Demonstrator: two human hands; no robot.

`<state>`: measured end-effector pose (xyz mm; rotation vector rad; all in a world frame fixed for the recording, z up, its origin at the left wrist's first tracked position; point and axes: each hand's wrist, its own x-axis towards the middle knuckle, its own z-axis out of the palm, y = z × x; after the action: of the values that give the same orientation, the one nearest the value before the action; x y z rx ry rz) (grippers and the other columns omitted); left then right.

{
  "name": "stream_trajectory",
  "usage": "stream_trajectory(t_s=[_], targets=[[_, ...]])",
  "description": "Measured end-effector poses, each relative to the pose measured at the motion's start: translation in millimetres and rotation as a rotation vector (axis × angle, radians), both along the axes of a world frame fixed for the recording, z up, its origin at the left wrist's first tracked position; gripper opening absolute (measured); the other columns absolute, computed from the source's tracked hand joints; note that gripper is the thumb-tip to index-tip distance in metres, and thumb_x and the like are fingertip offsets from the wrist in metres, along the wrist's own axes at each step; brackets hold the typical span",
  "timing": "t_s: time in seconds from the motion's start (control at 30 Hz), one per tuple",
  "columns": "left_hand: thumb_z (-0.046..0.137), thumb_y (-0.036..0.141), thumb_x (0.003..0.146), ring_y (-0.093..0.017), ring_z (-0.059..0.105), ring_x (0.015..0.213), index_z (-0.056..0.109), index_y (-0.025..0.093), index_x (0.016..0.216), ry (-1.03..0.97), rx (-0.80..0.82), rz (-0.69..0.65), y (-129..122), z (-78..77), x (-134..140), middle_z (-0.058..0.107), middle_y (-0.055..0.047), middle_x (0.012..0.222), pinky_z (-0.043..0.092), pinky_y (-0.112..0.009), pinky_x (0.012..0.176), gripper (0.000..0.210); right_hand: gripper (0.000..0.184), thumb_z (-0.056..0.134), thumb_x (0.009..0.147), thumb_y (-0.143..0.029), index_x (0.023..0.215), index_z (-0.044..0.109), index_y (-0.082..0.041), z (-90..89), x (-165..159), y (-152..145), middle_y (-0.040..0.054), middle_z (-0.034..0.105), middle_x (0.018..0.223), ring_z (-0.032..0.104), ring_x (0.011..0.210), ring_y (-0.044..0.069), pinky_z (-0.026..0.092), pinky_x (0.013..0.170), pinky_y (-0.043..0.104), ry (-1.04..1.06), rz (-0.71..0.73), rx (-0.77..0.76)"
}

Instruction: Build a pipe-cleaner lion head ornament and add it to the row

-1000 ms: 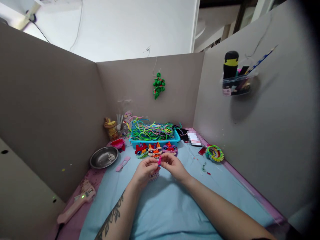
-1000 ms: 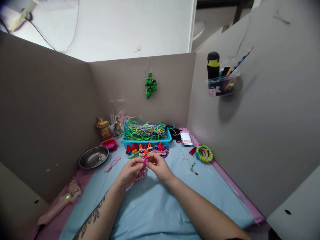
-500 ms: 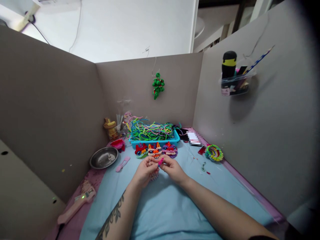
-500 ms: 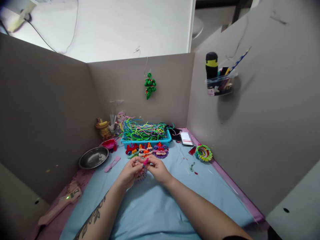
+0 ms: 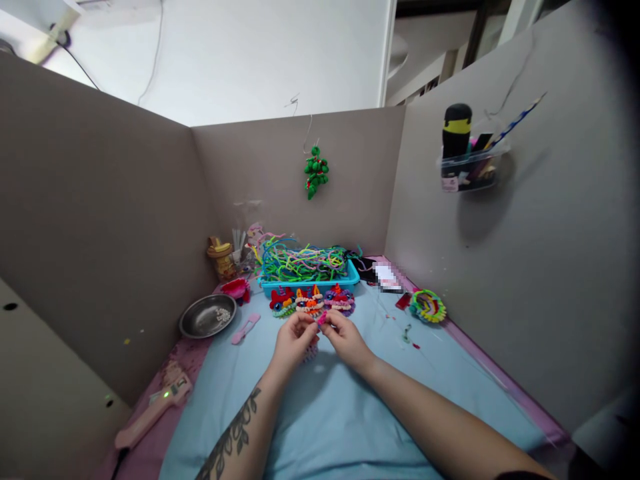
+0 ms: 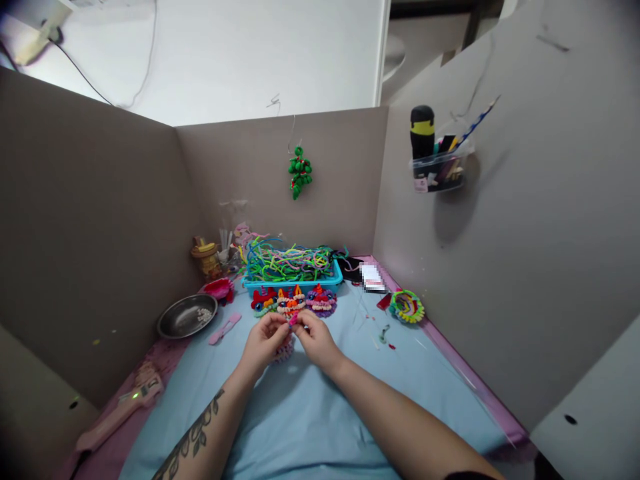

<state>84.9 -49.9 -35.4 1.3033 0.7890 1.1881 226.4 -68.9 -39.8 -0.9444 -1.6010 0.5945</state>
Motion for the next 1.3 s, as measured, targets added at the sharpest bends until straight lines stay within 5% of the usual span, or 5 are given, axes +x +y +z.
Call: stream_trajectory(t_s=[0.23,0.47,0.77,1.03,1.3], targets=[[0.068,0.037,0.068,-0.018,0.057,0.079,0.068,0.016,0.087,0.131,0.216,0.087,5.4,-1.1,-5.5,0.064,-0.007,0.088,0.043,-0.025,0.071,0.028,0.021,0.05,0.083,-0.026,0.064,0.052,-0.018,-1.1,-0.3,0.8,0.0009,0.049,0.07,0.048,0.069,0.015,0.037,0.062,0.026,-0.115,0.057,-0.066],[0.07,0.043,0.065,-0.01,0.048,0.053,0.06,0.015,0.068,0.069,0.015,-0.035,3.2,6.1,-8.8,0.054,0.002,0.056,0.038,-0.021,0.055,0.029,0.023,0.051,0.082,-0.025,0.06,0.05,-0.017,-7.7,-0.6,3.6,-0.0012,0.046,0.064,0.045,0.064,0.013,0.034,0.059,0.024,-0.17,0.091,-0.096],[0.07,0.036,0.068,-0.012,0.052,0.063,0.057,0.019,0.107,-0.013,0.068,-0.077,2.2,6.3,-7.8,0.058,0.0,0.071,0.039,-0.021,0.059,0.045,0.027,0.054,0.08,-0.036,0.062,0.053,-0.016,-6.5,1.2,4.2,-0.0012,0.048,0.063,0.045,0.062,0.013,0.035,0.057,0.023,-0.086,0.088,-0.16],[0.075,0.032,0.062,-0.014,0.056,0.066,0.064,0.015,0.087,0.092,0.064,-0.098,10.8,-7.3,-11.2,0.063,-0.004,0.075,0.042,-0.024,0.063,0.031,0.034,0.056,0.077,-0.046,0.061,0.047,-0.018,-7.3,4.2,5.7,-0.0066,0.041,0.048,0.034,0.043,0.008,0.025,0.044,0.021,0.206,0.187,-0.407],[0.068,0.035,0.069,-0.014,0.054,0.064,0.065,0.014,0.078,0.203,0.166,-0.073,10.2,-6.8,-11.6,0.063,-0.004,0.071,0.041,-0.023,0.061,0.023,0.036,0.054,0.077,-0.049,0.061,0.046,-0.017,-4.9,4.7,4.8,-0.0066,0.042,0.047,0.034,0.042,0.007,0.024,0.042,0.02,0.219,0.238,-0.42]])
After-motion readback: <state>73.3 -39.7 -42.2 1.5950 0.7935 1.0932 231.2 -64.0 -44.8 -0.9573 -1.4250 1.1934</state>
